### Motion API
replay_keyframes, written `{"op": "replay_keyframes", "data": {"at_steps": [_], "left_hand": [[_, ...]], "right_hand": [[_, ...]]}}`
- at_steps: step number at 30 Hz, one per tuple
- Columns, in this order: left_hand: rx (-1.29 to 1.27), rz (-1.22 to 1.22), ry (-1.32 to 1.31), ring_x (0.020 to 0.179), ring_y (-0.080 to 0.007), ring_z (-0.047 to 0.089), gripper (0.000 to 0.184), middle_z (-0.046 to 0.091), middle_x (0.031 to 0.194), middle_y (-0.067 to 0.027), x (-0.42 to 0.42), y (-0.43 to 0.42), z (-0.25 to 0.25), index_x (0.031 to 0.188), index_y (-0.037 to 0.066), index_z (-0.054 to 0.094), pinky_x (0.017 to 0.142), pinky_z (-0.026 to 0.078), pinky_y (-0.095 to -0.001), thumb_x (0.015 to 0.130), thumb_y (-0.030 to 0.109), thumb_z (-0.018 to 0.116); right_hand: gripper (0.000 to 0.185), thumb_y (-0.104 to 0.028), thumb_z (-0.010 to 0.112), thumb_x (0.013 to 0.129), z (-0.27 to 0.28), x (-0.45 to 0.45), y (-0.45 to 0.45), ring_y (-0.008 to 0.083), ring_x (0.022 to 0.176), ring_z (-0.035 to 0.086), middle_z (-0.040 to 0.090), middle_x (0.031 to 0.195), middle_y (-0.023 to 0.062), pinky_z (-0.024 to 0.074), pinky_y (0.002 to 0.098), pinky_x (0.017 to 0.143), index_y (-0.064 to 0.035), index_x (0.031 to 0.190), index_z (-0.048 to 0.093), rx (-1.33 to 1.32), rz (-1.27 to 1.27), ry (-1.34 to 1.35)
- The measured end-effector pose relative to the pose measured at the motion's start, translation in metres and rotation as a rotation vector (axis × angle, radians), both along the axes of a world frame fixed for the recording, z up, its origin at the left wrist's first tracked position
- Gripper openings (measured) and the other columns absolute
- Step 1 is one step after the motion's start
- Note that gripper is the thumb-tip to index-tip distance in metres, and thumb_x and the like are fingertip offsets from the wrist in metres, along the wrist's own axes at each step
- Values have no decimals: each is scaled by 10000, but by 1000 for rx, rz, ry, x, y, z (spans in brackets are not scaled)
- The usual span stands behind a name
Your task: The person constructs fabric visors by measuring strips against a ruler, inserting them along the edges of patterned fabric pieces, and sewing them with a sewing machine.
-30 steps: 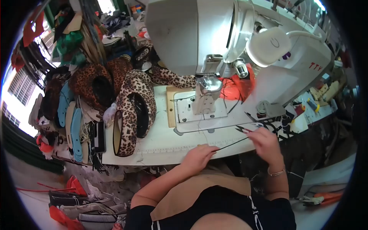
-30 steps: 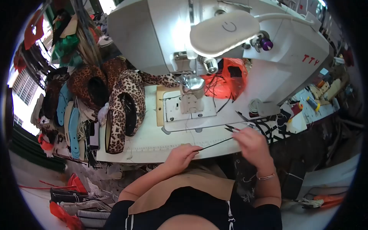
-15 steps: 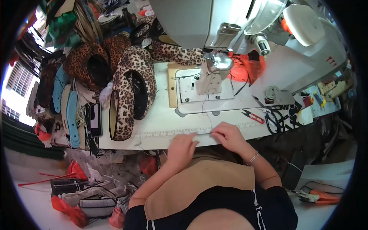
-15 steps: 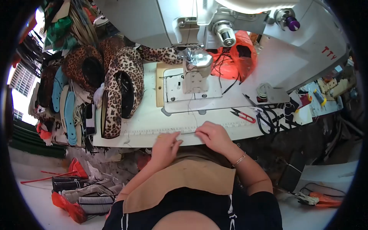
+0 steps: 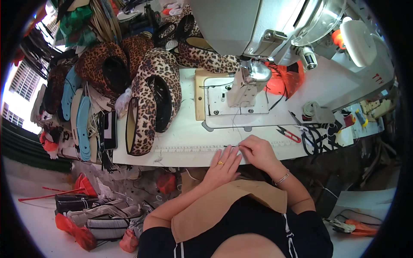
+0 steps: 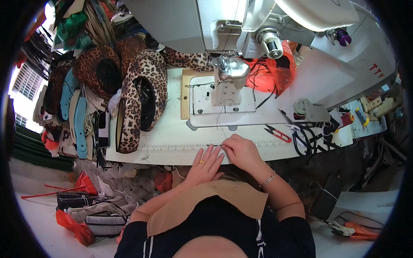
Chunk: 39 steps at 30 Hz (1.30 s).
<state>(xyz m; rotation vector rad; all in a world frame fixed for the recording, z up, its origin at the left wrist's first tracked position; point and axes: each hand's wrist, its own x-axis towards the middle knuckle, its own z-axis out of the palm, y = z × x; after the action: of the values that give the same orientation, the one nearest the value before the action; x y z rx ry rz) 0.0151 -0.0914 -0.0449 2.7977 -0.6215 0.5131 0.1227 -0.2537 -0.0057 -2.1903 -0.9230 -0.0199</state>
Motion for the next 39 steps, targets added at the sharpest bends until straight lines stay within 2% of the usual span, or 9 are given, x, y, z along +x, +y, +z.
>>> {"op": "replay_keyframes", "data": {"at_steps": [7, 10, 22, 27, 31, 32, 35, 37, 39], "left_hand": [[125, 33, 57, 1359, -368, 325, 862, 369, 1449, -211, 4, -6, -8, 1355, -23, 427, 1105, 228, -551, 705, 468, 708], [163, 60, 50, 1362, -358, 322, 868, 368, 1452, -205, 3, -8, -5, 1352, -12, 437, 1083, 237, -596, 692, 481, 713], [207, 157, -106, 1311, -298, 416, 406, 488, 1379, -145, 6, -14, -10, 1216, 47, 586, 1012, 296, -653, 858, 215, 497], [209, 156, -141, 1302, -298, 426, 390, 488, 1377, -149, 7, -13, -12, 1210, 46, 588, 1006, 299, -659, 870, 204, 481], [209, 160, -97, 1312, -293, 414, 384, 480, 1386, -139, 6, -13, -12, 1202, 45, 590, 1005, 293, -665, 877, 213, 475], [183, 157, -71, 1320, -292, 408, 408, 474, 1394, -126, 5, -12, -14, 1227, 40, 571, 1015, 272, -671, 864, 215, 505], [-373, 86, 26, 1351, -317, 357, 542, 455, 1401, -130, -4, 13, 3, 1316, 21, 475, 1060, 191, -670, 808, 160, 605], [-248, 338, -310, 1330, -343, 376, 526, 455, 1384, -156, -19, 55, 17, 1320, 15, 460, 1082, 173, -647, 827, 133, 600], [-191, 822, -612, 1261, -364, 447, 499, 486, 1332, -188, -31, 96, 23, 1300, 2, 472, 1081, 177, -638, 844, 151, 610]], "right_hand": [[93, -110, 669, 795, 0, 4, -8, 290, 663, 617, 613, 755, 119, 505, 351, 599, -43, 858, 674, 53, -19, 83], [119, -91, 685, 781, -6, 8, -28, 253, 655, 632, 632, 756, 124, 510, 316, 607, -24, 879, 685, 206, -216, 388], [55, -115, 710, 729, -6, -7, -23, 199, 560, 582, 562, 662, 41, 463, 309, 514, -114, 784, 713, 52, -296, 50], [55, -96, 691, 705, -6, -10, -17, 204, 574, 565, 546, 661, 26, 449, 321, 508, -119, 754, 683, 16, -335, 7], [71, -72, 676, 679, -12, -6, -12, 231, 634, 559, 547, 675, 52, 452, 328, 539, -98, 741, 655, 16, -294, -244], [75, -62, 672, 671, -13, -4, -13, 239, 646, 556, 551, 683, 64, 453, 329, 547, -90, 737, 649, 25, -269, -259], [78, -15, 658, 667, -16, 4, -27, 219, 635, 549, 566, 708, 90, 443, 304, 549, -40, 738, 635, 195, -169, -166], [64, 19, 641, 690, -11, 3, -42, 153, 619, 531, 565, 709, 61, 419, 263, 549, -11, 746, 631, 279, -305, 43], [48, 21, 644, 711, -5, 7, -62, 98, 616, 505, 547, 705, 27, 389, 227, 546, 1, 753, 634, 290, -357, 186]]}}
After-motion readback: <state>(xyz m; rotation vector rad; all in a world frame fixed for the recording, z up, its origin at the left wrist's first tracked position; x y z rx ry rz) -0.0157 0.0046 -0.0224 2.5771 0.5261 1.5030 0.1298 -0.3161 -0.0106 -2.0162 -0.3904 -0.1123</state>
